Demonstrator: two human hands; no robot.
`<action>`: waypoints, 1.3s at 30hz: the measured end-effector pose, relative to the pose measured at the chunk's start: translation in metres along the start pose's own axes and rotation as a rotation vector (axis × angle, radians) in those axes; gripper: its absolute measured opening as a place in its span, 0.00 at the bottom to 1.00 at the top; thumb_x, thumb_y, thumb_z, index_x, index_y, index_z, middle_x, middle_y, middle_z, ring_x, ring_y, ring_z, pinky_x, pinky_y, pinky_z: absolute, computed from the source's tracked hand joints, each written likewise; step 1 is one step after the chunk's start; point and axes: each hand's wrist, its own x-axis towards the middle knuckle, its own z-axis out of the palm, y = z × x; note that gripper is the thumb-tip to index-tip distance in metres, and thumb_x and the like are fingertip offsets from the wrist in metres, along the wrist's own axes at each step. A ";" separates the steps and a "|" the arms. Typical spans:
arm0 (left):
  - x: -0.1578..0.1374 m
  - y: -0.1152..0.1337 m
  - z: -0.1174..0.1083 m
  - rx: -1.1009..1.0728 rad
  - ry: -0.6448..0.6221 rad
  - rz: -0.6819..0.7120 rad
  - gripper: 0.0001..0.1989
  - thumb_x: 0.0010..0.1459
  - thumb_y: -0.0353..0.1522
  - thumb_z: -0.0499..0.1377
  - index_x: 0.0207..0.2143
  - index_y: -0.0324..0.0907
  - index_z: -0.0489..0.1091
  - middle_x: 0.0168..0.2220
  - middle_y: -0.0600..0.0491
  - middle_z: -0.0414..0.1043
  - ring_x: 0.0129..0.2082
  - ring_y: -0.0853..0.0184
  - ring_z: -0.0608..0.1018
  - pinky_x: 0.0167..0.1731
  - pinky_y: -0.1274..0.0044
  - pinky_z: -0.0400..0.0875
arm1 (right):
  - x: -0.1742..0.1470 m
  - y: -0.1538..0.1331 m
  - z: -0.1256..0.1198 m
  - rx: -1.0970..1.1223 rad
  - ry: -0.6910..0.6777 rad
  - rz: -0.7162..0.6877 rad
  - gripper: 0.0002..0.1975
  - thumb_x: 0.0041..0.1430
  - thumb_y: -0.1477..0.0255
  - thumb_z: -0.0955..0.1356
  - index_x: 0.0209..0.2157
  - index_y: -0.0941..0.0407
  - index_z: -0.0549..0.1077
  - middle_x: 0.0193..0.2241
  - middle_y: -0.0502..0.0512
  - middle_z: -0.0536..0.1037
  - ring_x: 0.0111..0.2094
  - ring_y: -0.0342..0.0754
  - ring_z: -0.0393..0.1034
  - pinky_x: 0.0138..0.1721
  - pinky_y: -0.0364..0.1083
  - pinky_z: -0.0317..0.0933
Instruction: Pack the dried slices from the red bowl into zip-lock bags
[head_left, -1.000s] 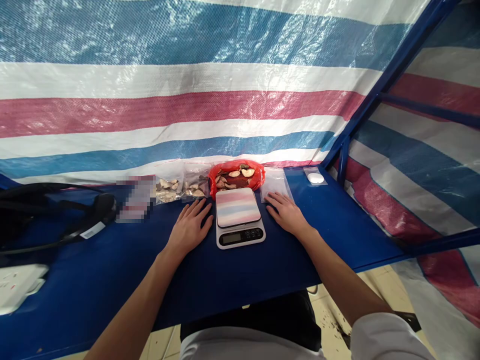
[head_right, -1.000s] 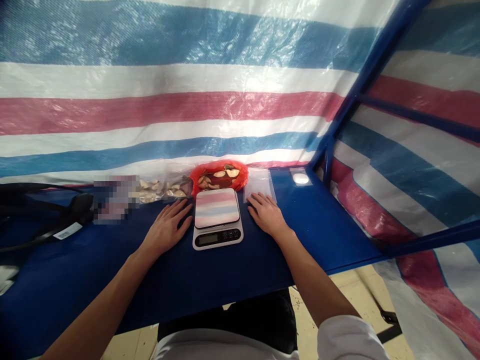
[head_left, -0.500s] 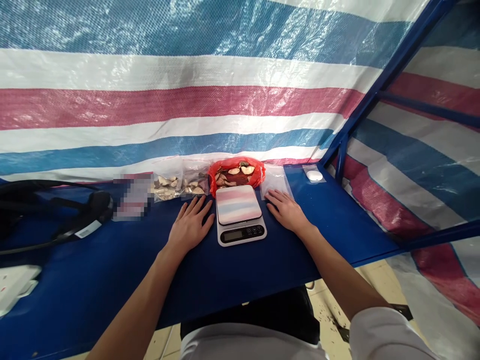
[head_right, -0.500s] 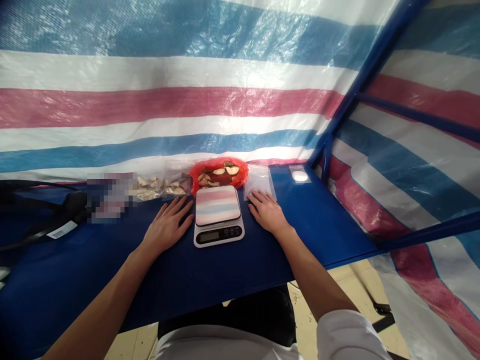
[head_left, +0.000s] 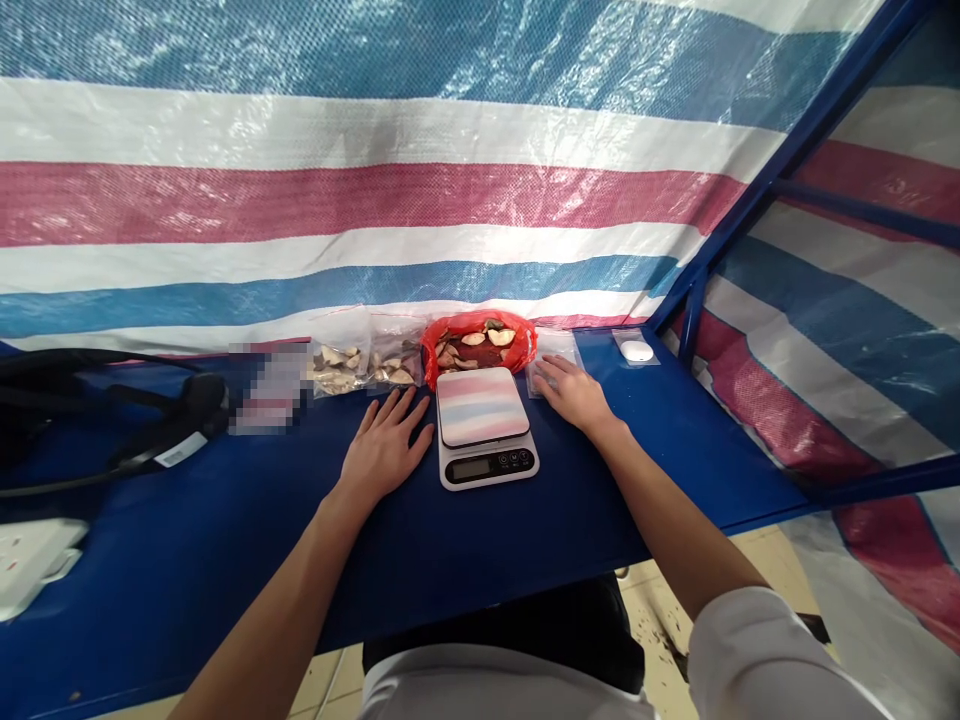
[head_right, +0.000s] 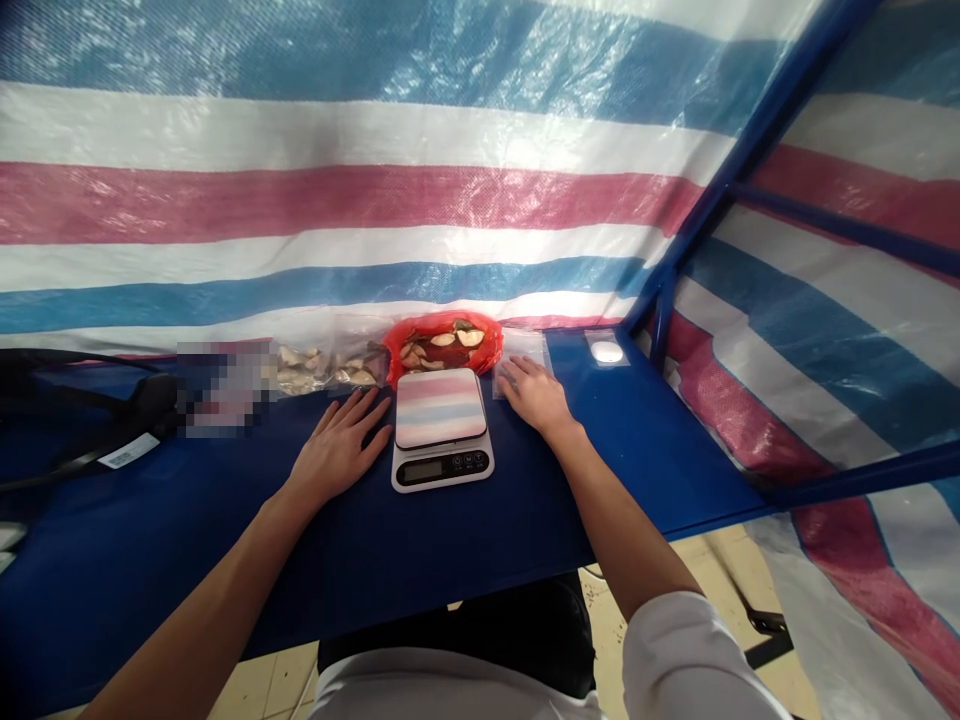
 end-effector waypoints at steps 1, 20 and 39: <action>0.000 0.000 0.000 -0.006 0.005 -0.001 0.26 0.69 0.41 0.50 0.65 0.42 0.67 0.69 0.44 0.60 0.70 0.49 0.62 0.68 0.53 0.55 | 0.002 0.003 0.005 0.004 -0.003 -0.011 0.19 0.70 0.64 0.64 0.58 0.51 0.76 0.62 0.57 0.73 0.66 0.58 0.64 0.66 0.58 0.62; 0.000 0.002 -0.003 0.035 -0.024 -0.005 0.27 0.70 0.41 0.48 0.66 0.41 0.67 0.69 0.44 0.60 0.70 0.50 0.62 0.68 0.54 0.55 | 0.001 0.011 0.005 0.056 0.059 0.006 0.12 0.69 0.63 0.65 0.46 0.45 0.81 0.55 0.47 0.80 0.57 0.52 0.74 0.56 0.52 0.71; 0.004 -0.003 -0.004 -0.144 0.045 -0.029 0.27 0.70 0.44 0.46 0.59 0.40 0.74 0.65 0.42 0.68 0.68 0.48 0.66 0.67 0.53 0.58 | -0.004 0.018 -0.015 0.501 0.373 0.132 0.16 0.62 0.57 0.69 0.39 0.52 0.84 0.40 0.55 0.86 0.45 0.59 0.81 0.52 0.54 0.72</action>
